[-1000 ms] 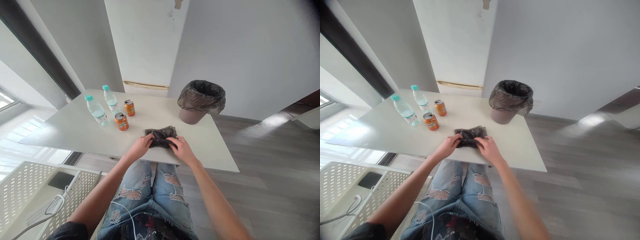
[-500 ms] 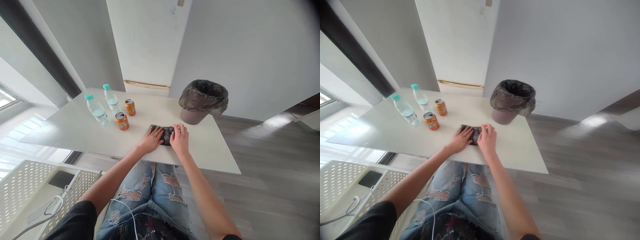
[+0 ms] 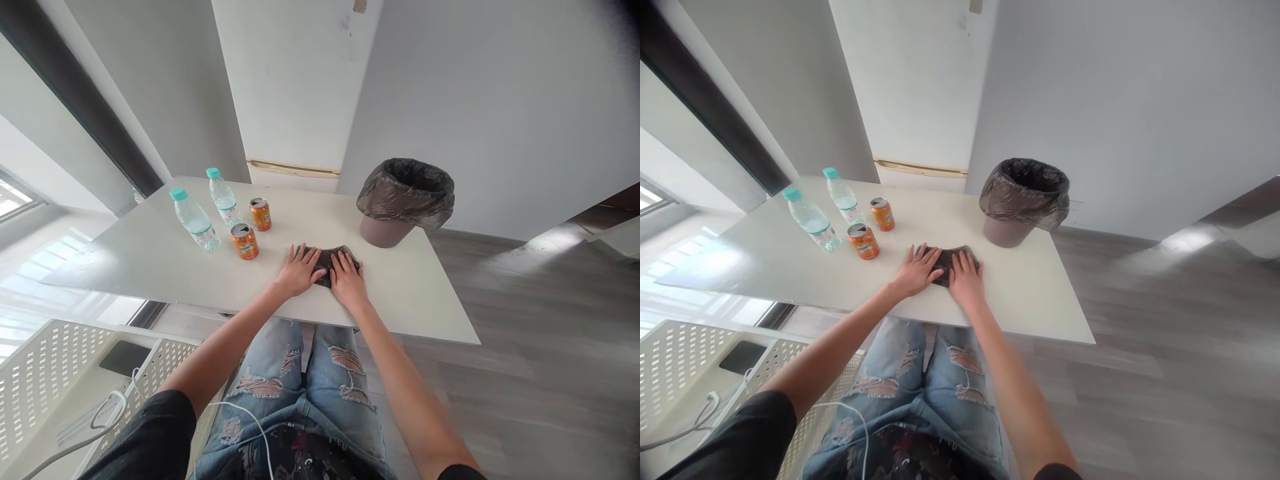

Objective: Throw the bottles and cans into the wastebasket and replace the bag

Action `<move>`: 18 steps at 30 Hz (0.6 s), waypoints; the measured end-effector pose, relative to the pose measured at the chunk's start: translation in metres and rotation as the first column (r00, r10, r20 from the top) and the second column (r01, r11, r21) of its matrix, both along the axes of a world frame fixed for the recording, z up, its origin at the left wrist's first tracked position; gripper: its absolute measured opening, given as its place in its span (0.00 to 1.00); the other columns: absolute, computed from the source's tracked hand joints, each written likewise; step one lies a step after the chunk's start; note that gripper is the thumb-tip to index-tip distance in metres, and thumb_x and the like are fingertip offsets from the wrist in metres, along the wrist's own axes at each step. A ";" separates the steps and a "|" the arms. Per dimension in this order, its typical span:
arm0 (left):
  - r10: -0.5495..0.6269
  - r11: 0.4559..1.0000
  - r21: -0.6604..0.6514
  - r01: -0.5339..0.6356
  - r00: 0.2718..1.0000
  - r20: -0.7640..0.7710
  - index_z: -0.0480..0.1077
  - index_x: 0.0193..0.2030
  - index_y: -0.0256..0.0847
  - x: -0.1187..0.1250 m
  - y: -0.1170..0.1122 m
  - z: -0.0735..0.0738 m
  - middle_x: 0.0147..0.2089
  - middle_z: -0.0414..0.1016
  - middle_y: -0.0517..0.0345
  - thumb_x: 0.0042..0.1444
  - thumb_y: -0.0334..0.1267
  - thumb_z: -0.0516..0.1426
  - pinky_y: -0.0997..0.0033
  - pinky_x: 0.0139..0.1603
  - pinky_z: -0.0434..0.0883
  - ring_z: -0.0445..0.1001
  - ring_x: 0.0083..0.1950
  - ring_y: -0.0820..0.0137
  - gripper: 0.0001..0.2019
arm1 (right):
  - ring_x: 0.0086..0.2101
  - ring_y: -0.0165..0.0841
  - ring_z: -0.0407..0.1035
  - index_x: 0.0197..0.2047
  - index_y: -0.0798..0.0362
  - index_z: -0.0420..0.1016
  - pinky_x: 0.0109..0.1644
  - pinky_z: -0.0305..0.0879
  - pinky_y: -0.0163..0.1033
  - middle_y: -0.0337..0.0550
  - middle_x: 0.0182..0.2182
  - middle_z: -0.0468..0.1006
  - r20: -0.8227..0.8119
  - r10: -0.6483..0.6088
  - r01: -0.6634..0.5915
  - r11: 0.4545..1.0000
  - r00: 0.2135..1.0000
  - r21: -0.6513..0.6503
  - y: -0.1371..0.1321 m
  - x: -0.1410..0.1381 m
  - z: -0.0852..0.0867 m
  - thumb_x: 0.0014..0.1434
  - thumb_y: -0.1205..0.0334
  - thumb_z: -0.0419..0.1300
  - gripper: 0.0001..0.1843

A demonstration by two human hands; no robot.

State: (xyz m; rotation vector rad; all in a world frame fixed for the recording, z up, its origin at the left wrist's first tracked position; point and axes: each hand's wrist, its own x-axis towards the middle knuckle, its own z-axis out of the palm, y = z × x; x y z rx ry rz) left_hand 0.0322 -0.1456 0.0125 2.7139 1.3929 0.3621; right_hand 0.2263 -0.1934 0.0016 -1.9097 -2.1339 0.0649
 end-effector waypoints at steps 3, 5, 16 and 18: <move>0.038 0.996 0.075 -0.040 0.999 0.020 0.54 0.79 0.26 0.008 0.002 -0.001 0.81 0.52 0.36 0.76 0.54 0.40 0.36 0.81 0.42 0.43 0.83 0.43 0.37 | 0.77 0.52 0.44 0.72 0.58 0.68 0.76 0.30 0.77 0.56 0.77 0.55 -0.011 -0.046 0.047 0.989 0.999 0.144 0.004 -0.006 0.011 0.75 0.61 0.41 0.30; -0.019 0.999 0.037 0.019 1.000 -0.002 0.54 0.79 0.23 0.010 0.006 -0.006 0.81 0.52 0.35 0.76 0.50 0.40 0.42 0.82 0.46 0.46 0.83 0.45 0.36 | 0.77 0.49 0.42 0.73 0.57 0.67 0.77 0.28 0.73 0.53 0.78 0.54 0.002 0.020 -0.020 0.981 1.000 0.195 0.012 -0.009 0.018 0.75 0.62 0.39 0.30; -0.043 0.999 0.026 0.044 0.999 -0.031 0.54 0.80 0.29 0.008 0.014 -0.027 0.82 0.50 0.40 0.76 0.52 0.40 0.43 0.80 0.51 0.49 0.82 0.46 0.36 | 0.75 0.44 0.52 0.78 0.54 0.59 0.79 0.43 0.59 0.48 0.77 0.57 0.021 0.111 -0.110 0.994 0.994 -0.022 0.035 -0.001 -0.004 0.78 0.55 0.38 0.32; -0.041 0.999 0.028 0.042 0.998 -0.036 0.54 0.80 0.28 0.009 0.015 -0.026 0.82 0.50 0.40 0.76 0.53 0.40 0.42 0.80 0.51 0.49 0.82 0.45 0.36 | 0.75 0.44 0.52 0.78 0.55 0.59 0.80 0.42 0.59 0.50 0.77 0.56 0.016 0.083 -0.083 0.996 0.996 -0.017 0.032 0.003 -0.005 0.77 0.55 0.39 0.32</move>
